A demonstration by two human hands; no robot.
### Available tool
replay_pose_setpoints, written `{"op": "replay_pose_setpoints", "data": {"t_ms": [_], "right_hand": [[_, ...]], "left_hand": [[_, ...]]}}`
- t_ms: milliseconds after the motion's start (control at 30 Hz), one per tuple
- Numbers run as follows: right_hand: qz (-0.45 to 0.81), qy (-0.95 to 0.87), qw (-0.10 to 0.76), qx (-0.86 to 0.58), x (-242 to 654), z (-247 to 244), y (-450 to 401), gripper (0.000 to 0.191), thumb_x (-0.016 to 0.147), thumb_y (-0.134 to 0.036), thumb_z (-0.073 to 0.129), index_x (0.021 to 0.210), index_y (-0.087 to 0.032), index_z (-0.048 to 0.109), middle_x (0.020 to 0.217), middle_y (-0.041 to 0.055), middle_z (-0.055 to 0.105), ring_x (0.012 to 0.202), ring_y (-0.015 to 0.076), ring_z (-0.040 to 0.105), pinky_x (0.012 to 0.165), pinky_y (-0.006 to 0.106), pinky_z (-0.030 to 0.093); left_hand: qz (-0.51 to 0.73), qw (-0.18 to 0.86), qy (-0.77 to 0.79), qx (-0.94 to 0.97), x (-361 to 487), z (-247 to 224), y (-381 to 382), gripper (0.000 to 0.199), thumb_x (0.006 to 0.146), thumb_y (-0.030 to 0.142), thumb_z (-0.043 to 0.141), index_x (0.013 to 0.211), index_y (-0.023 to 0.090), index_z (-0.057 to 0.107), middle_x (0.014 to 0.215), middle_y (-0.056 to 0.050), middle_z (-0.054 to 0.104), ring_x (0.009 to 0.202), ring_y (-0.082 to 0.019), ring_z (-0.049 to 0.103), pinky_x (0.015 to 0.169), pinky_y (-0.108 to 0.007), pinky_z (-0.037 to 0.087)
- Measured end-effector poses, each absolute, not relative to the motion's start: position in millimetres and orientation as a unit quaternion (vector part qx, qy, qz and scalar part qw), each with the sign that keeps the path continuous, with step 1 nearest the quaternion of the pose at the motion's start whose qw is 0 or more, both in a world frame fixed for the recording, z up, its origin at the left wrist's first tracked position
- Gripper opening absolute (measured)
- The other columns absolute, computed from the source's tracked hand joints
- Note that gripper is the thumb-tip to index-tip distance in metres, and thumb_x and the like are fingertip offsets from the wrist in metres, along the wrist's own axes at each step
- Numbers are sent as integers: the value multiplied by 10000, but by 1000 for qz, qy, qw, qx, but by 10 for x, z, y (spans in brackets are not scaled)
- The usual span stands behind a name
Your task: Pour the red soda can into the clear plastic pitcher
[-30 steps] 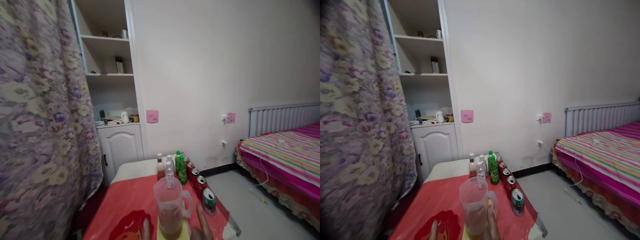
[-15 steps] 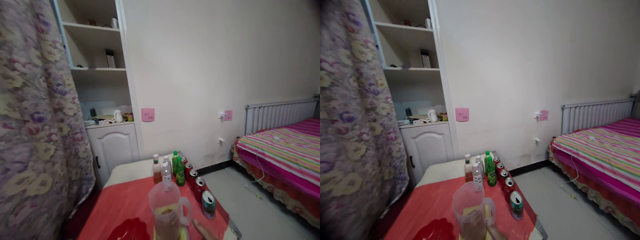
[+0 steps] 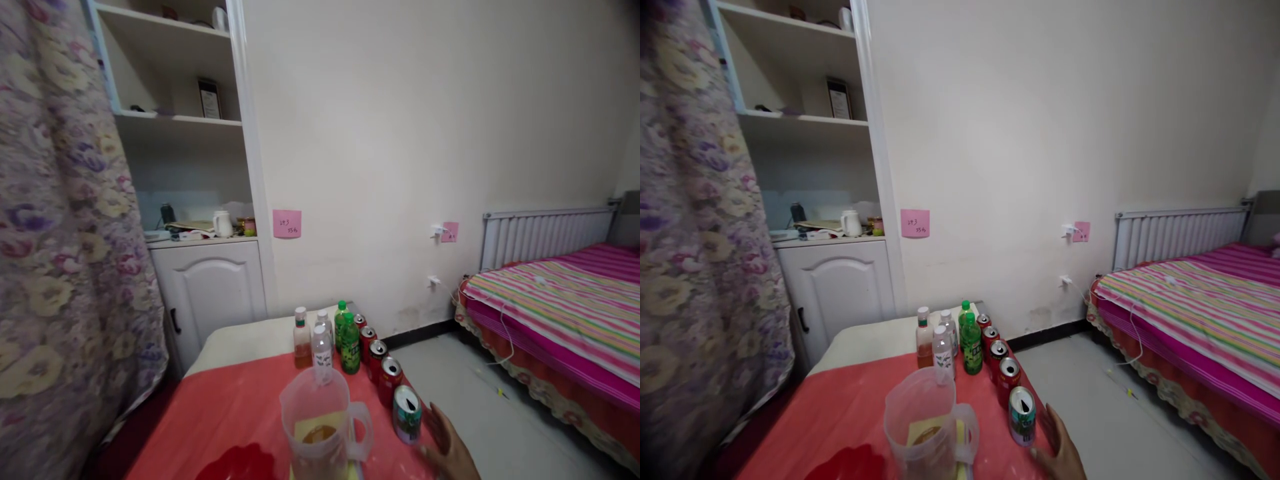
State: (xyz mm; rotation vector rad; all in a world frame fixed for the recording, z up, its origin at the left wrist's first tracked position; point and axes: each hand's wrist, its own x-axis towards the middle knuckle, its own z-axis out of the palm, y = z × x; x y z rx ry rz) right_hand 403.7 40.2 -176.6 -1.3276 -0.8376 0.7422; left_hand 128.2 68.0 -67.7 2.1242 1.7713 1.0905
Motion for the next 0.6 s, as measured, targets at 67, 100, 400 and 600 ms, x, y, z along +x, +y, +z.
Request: {"op": "replay_pose_setpoints", "data": {"t_ms": [67,100,400,600], "right_hand": [[318,-409,640,-568,4030,-1933,541,919,526,-553,800,1323,-182,533,1367,202,647,1308,379,577,1099,469,483],[312,-430,631,-565,4032,-2009,605,926,541,-540,789,1346,-181,507,1404,203,619,1326,371,561,1126,476,456],[257,-481,554,-629,4024,-2233,848,785,621,-463,694,1325,-164,514,1379,173,639,1299,360,576,1126,482,438],[172,-488,527,-674,3952,-2237,794,691,620,-364,700,1262,-163,543,1261,149,668,1224,365,605,1069,494,471]], "left_hand": [[303,88,602,734,1282,-780,781,506,840,491,261,901,571,757,849,132,839,962,-303,755,494,-305,527],[271,90,605,743,1279,-835,830,598,854,487,173,923,533,765,958,129,834,1013,-324,724,480,-295,464],[97,110,606,782,1150,-1335,1206,927,814,389,-132,924,356,788,1455,90,558,1085,-404,606,503,-266,195],[83,102,595,793,997,-1478,1329,861,843,406,-74,934,369,781,1406,85,609,1061,-408,622,500,-252,193]]}}
